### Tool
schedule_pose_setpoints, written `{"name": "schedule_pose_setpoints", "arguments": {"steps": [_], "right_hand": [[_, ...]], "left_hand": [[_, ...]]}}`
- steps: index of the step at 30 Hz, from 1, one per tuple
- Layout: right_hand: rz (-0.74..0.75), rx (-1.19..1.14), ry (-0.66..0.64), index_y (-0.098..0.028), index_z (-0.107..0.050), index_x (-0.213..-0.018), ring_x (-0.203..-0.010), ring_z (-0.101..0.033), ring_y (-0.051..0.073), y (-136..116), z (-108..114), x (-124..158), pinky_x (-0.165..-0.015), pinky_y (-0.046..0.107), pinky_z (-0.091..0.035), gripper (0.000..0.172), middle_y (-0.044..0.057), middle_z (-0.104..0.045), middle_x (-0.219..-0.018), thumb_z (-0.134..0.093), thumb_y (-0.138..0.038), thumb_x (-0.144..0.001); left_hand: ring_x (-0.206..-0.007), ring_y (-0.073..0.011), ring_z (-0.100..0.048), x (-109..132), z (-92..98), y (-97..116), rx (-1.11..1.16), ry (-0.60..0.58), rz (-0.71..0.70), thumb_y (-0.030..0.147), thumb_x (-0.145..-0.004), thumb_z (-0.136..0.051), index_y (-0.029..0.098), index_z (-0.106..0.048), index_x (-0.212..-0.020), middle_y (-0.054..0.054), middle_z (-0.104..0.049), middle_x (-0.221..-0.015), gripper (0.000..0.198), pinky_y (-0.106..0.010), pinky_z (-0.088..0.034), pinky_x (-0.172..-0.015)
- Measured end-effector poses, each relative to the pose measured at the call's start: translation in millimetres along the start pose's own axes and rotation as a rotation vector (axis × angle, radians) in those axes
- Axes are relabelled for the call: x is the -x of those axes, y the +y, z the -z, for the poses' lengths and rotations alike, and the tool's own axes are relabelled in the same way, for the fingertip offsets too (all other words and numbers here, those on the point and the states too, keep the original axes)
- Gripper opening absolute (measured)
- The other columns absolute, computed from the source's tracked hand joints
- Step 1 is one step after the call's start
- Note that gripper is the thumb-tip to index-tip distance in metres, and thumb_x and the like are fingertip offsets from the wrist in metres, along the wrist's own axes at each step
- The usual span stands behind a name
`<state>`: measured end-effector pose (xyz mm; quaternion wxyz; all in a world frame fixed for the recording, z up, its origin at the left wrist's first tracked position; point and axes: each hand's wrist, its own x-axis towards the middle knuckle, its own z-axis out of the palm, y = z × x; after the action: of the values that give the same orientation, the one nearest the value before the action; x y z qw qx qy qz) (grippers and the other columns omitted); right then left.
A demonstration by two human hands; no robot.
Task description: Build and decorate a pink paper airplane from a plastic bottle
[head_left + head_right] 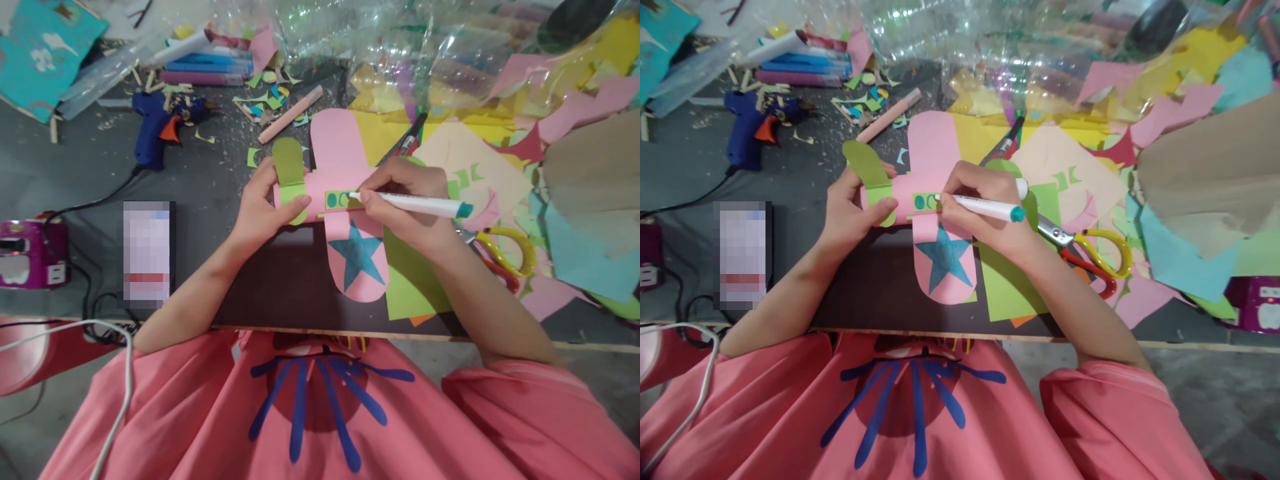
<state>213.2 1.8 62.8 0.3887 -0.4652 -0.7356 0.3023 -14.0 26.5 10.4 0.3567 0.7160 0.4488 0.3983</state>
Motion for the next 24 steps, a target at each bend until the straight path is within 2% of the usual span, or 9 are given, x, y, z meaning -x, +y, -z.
{"name": "schedule_pose_setpoints", "arguments": {"steps": [10, 17, 24], "right_hand": [[-0.02, 0.01, -0.048, -0.024, -0.052, -0.062, -0.052, -0.049, 0.013, -0.9, 1.0, 0.0, -0.049, 0.03, -0.037, 0.023, -0.002, -0.057, -0.057, -0.06, -0.032, -0.082], [0.054, 0.022, -0.081, -0.023, -0.047, -0.059, -0.049, -0.048, 0.012, -3.1, 3.8, -2.5, -0.047, 0.029, -0.034, 0.022, -0.001, -0.054, -0.054, -0.058, -0.023, -0.078], [0.036, 0.078, -0.12, -0.025, -0.046, -0.06, -0.054, -0.052, 0.016, -3.2, 4.5, -2.8, -0.052, 0.033, -0.038, 0.022, 0.0, -0.057, -0.056, -0.059, -0.019, -0.076]], "left_hand": [[-0.104, -0.0256, -0.06, -0.4, -1.1, -1.7, 0.01, 0.003, -0.011, 0.068, -0.068, -0.066, 0.027, -0.064, -0.101, -0.007, -0.064, -0.106, 0.053, -0.046, -0.048, -0.095], [-0.106, -0.0261, -0.06, 0.3, -0.6, 0.3, 0.012, 0.003, 0.019, 0.066, -0.068, -0.067, 0.026, -0.064, -0.101, -0.007, -0.065, -0.107, 0.052, -0.045, -0.047, -0.097], [-0.106, -0.0264, -0.06, -0.1, -0.3, 0.1, 0.001, 0.0, 0.008, 0.066, -0.068, -0.067, 0.027, -0.065, -0.101, -0.006, -0.065, -0.107, 0.051, -0.045, -0.047, -0.096]]}}
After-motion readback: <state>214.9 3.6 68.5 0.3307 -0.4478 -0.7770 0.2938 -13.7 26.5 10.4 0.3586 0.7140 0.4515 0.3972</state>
